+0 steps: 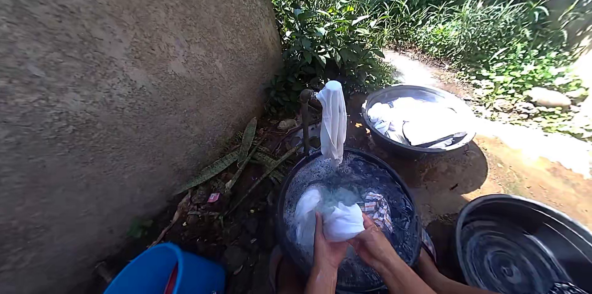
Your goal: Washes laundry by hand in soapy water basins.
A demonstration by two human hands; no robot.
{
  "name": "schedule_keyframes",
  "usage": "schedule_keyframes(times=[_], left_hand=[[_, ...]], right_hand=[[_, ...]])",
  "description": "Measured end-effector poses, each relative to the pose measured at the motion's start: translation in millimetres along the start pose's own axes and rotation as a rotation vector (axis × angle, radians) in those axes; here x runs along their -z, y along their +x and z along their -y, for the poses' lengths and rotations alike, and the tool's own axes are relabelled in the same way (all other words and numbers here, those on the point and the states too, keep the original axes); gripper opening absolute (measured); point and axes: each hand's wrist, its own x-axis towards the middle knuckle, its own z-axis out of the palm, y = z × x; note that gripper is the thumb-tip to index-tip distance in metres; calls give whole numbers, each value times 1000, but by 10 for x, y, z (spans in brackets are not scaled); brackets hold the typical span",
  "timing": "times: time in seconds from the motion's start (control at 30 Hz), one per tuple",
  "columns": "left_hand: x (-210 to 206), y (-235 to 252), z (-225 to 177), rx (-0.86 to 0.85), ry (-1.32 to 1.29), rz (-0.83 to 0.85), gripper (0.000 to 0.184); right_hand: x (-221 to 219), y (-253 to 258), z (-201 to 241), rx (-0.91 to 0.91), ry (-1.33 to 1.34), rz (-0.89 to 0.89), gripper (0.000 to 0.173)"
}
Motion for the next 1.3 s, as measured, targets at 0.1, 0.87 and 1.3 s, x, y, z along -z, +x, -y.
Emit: schedule_keyframes(times=[0.1,0.87,1.3], left_hand=[[-45,179,-182,-119,109,46,35],[-540,209,-685,488,635,455,40],[-404,288,-309,661,1810,721,42]], right_hand=[[310,-19,-63,-126,-139,-47,58],[-419,152,96,1369,-1207,436,21],[83,-141,-597,1264,-1791,1010,22]])
